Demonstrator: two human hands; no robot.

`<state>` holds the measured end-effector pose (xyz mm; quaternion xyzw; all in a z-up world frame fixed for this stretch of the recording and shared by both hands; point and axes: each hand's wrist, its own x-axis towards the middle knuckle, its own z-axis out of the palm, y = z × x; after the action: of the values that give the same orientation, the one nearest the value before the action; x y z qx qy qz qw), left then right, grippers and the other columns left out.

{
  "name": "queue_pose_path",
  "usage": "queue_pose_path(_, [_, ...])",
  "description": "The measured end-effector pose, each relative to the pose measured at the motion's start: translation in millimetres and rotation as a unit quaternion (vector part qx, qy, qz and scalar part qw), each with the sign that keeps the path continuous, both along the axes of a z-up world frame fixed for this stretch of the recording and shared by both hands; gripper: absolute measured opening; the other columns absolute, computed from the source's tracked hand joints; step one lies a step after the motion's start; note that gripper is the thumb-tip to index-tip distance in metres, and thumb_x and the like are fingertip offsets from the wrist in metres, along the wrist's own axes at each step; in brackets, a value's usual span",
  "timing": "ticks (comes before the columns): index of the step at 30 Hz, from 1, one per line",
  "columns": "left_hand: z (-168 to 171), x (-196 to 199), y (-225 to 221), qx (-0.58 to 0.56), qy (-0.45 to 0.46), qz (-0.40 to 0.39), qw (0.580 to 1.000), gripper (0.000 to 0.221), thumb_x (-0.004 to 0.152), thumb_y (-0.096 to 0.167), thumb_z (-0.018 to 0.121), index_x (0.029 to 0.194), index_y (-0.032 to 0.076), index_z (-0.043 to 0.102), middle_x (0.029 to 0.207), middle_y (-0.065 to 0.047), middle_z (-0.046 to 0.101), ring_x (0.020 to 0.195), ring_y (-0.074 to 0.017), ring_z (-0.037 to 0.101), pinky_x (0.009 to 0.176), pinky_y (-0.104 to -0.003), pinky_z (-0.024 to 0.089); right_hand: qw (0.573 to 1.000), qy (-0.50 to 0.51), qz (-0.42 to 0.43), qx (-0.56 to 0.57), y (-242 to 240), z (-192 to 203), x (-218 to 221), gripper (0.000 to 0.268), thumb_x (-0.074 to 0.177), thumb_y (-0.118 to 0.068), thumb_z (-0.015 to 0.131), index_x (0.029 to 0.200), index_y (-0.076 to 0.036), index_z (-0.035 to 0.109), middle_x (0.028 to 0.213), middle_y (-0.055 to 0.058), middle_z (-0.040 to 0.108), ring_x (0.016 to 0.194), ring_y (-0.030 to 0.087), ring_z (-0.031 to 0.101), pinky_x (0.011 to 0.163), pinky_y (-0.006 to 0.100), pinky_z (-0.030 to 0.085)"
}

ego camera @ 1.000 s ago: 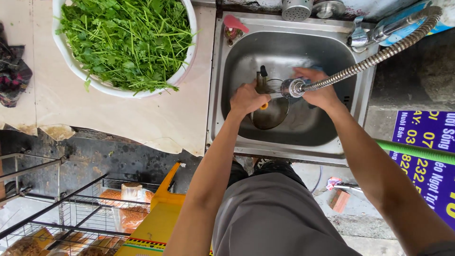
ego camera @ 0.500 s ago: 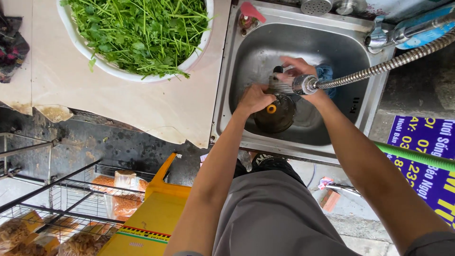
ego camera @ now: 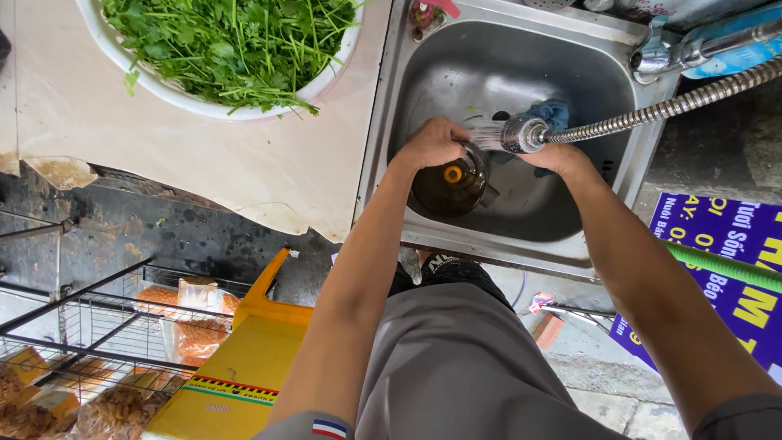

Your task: Washing and scrubbing disassembled juicer components in a stainless steel sink.

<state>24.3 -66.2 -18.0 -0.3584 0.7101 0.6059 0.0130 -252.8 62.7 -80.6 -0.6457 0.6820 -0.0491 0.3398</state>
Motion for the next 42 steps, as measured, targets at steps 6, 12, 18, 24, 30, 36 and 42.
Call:
queue_pose_path(6, [15.4, 0.9, 1.3, -0.004, 0.003, -0.019, 1.0, 0.042, 0.071, 0.011, 0.071, 0.113, 0.011, 0.079, 0.11, -0.012, 0.079, 0.103, -0.0224, 0.075, 0.095, -0.033, 0.056, 0.995, -0.088, 0.013, 0.032, -5.2, 36.0, 16.7, 0.043, 0.092, -0.035, 0.069, 0.123, -0.007, 0.058, 0.112, 0.011, 0.067, 0.102, 0.024, 0.066, 0.092, 0.038, 0.052])
queue_pose_path(12, [53.1, 9.0, 6.4, -0.17, -0.009, -0.059, 0.984, 0.047, 0.065, 0.012, 0.076, 0.111, 0.016, 0.079, 0.129, -0.007, 0.068, 0.117, -0.0289, 0.063, 0.102, -0.039, 0.049, 0.81, -0.536, -0.221, -0.089, 2.1, 67.9, 25.2, 0.036, 0.09, -0.017, 0.074, 0.118, -0.01, 0.053, 0.113, 0.007, 0.056, 0.11, 0.018, 0.06, 0.1, 0.037, 0.05])
queue_pose_path(18, [57.0, 7.9, 8.1, -0.208, -0.031, -0.113, 0.971, 0.053, 0.062, 0.006, 0.074, 0.114, 0.018, 0.081, 0.133, -0.008, 0.065, 0.123, -0.0348, 0.059, 0.104, -0.04, 0.046, 0.648, -0.698, -0.303, 0.013, -4.0, 75.7, 26.6, 0.021, 0.109, -0.029, 0.063, 0.119, -0.011, 0.058, 0.112, 0.005, 0.059, 0.11, 0.017, 0.059, 0.1, 0.037, 0.052])
queue_pose_path(24, [6.6, 2.9, -2.0, -0.131, 0.063, -0.115, 0.983, 0.057, 0.063, -0.009, 0.065, 0.11, 0.018, 0.082, 0.129, -0.007, 0.07, 0.116, -0.028, 0.066, 0.101, -0.035, 0.051, 0.752, -0.608, -0.253, -0.016, 2.8, 107.7, 49.4, 0.058, 0.105, -0.066, 0.049, 0.14, -0.019, 0.051, 0.129, 0.001, 0.053, 0.114, 0.017, 0.06, 0.097, 0.042, 0.054])
queue_pose_path(30, [48.4, -2.2, 4.6, -0.082, 0.034, -0.135, 0.987, 0.049, 0.067, -0.008, 0.067, 0.103, 0.022, 0.084, 0.107, -0.004, 0.079, 0.102, -0.0243, 0.073, 0.093, -0.035, 0.055, 0.706, -0.642, -0.299, -0.01, 15.0, 87.9, 54.7, 0.083, 0.1, -0.078, 0.037, 0.17, -0.033, 0.033, 0.166, -0.001, 0.043, 0.125, 0.02, 0.058, 0.105, 0.048, 0.044])
queue_pose_path(36, [57.0, -9.7, 8.5, -0.109, 0.051, -0.181, 0.976, 0.038, 0.068, -0.001, 0.076, 0.098, 0.021, 0.083, 0.106, -0.003, 0.078, 0.103, -0.0248, 0.071, 0.091, -0.037, 0.054, 0.62, -0.7, -0.336, 0.116, -3.2, 113.5, 49.3, 0.077, 0.099, -0.075, 0.037, 0.162, -0.031, 0.043, 0.173, 0.015, 0.037, 0.141, 0.033, 0.054, 0.12, 0.062, 0.038])
queue_pose_path(42, [44.1, -7.0, 13.5, -0.157, 0.063, -0.181, 0.969, 0.047, 0.065, -0.007, 0.071, 0.101, 0.02, 0.083, 0.108, -0.005, 0.077, 0.105, -0.029, 0.069, 0.093, -0.039, 0.054, 0.486, -0.777, -0.383, 0.118, 9.8, 112.4, 33.2, 0.068, 0.109, -0.065, 0.043, 0.16, -0.02, 0.053, 0.173, 0.026, 0.035, 0.143, 0.047, 0.054, 0.123, 0.063, 0.039])
